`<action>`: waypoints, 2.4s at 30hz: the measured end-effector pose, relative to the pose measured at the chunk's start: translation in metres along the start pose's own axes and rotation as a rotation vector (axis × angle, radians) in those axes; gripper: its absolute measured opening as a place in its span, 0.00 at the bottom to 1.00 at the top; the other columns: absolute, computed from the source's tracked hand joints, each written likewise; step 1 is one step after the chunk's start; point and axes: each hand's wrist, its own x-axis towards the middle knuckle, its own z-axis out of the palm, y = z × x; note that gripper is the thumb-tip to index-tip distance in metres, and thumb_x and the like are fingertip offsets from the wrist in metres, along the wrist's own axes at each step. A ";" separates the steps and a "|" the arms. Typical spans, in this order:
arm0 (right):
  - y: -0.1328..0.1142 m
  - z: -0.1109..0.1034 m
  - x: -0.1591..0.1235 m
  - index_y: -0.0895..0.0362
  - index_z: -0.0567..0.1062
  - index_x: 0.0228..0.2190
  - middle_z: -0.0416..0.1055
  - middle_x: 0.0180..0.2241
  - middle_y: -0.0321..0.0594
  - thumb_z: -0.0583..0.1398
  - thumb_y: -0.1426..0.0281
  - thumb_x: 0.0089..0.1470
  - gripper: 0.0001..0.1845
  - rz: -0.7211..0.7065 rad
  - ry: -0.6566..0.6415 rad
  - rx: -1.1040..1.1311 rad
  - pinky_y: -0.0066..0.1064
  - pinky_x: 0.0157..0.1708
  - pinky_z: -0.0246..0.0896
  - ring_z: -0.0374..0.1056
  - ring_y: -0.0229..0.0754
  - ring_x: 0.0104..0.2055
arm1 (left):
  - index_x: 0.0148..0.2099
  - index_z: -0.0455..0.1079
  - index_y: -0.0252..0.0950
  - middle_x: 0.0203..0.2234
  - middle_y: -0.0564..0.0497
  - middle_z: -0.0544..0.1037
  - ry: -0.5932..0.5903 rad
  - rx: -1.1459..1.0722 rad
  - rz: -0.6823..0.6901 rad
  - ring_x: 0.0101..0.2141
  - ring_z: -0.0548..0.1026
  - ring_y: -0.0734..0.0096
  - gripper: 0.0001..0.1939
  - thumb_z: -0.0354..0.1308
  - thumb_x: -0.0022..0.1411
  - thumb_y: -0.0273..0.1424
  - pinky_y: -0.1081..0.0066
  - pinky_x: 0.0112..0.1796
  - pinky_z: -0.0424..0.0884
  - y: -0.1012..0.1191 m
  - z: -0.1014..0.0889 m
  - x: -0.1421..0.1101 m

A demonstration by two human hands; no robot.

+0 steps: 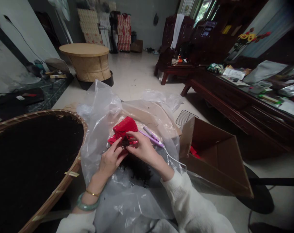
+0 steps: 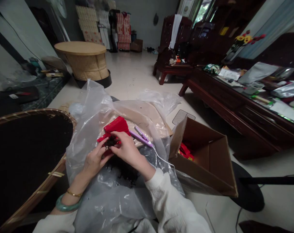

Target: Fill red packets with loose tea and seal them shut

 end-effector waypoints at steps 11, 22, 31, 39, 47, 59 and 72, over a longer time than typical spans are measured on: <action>-0.005 0.002 0.004 0.59 0.79 0.37 0.76 0.38 0.45 0.55 0.73 0.64 0.12 -0.058 -0.337 -0.623 0.34 0.40 0.59 0.65 0.46 0.40 | 0.50 0.64 0.39 0.52 0.39 0.72 -0.038 0.061 -0.038 0.36 0.80 0.63 0.13 0.56 0.66 0.37 0.71 0.28 0.76 -0.004 -0.011 -0.002; -0.007 0.015 0.002 0.60 0.77 0.39 0.76 0.38 0.44 0.59 0.74 0.61 0.07 -0.005 -0.263 -0.445 0.33 0.43 0.58 0.65 0.43 0.40 | 0.69 0.45 0.36 0.51 0.37 0.73 -0.030 -0.032 -0.119 0.46 0.75 0.54 0.40 0.60 0.62 0.36 0.59 0.44 0.75 -0.008 -0.004 -0.007; -0.005 0.030 -0.014 0.59 0.78 0.35 0.77 0.39 0.50 0.57 0.61 0.63 0.15 0.003 -0.359 -0.621 0.52 0.52 0.50 0.58 0.59 0.56 | 0.66 0.52 0.33 0.47 0.40 0.76 -0.145 -0.091 -0.210 0.45 0.75 0.56 0.34 0.55 0.58 0.25 0.60 0.44 0.75 -0.009 0.007 -0.020; -0.004 0.017 -0.015 0.56 0.74 0.27 0.77 0.34 0.40 0.53 0.69 0.66 0.17 0.095 -0.222 -0.308 0.51 0.61 0.37 0.56 0.49 0.63 | 0.61 0.57 0.37 0.49 0.42 0.76 -0.024 -0.190 -0.204 0.48 0.76 0.58 0.26 0.56 0.62 0.30 0.60 0.47 0.75 -0.006 0.018 -0.025; -0.018 0.021 -0.024 0.56 0.78 0.35 0.78 0.39 0.47 0.52 0.65 0.66 0.16 0.095 -0.240 -0.524 0.56 0.60 0.39 0.56 0.58 0.62 | 0.58 0.63 0.31 0.44 0.36 0.75 0.094 0.102 -0.231 0.45 0.75 0.51 0.20 0.53 0.64 0.29 0.54 0.46 0.72 0.017 0.008 -0.014; -0.013 -0.013 -0.021 0.57 0.78 0.42 0.77 0.43 0.44 0.55 0.75 0.62 0.12 -0.142 -0.141 -0.190 0.35 0.49 0.64 0.71 0.42 0.46 | 0.57 0.62 0.34 0.44 0.41 0.78 0.090 -0.082 -0.259 0.42 0.78 0.58 0.22 0.58 0.62 0.32 0.62 0.43 0.76 0.015 0.012 -0.020; -0.002 -0.003 -0.032 0.56 0.77 0.41 0.72 0.40 0.44 0.55 0.79 0.59 0.13 -0.179 -0.116 -0.184 0.32 0.42 0.67 0.70 0.40 0.41 | 0.56 0.62 0.35 0.42 0.41 0.78 0.105 -0.088 -0.299 0.42 0.79 0.58 0.22 0.58 0.63 0.37 0.62 0.40 0.77 0.024 0.014 -0.024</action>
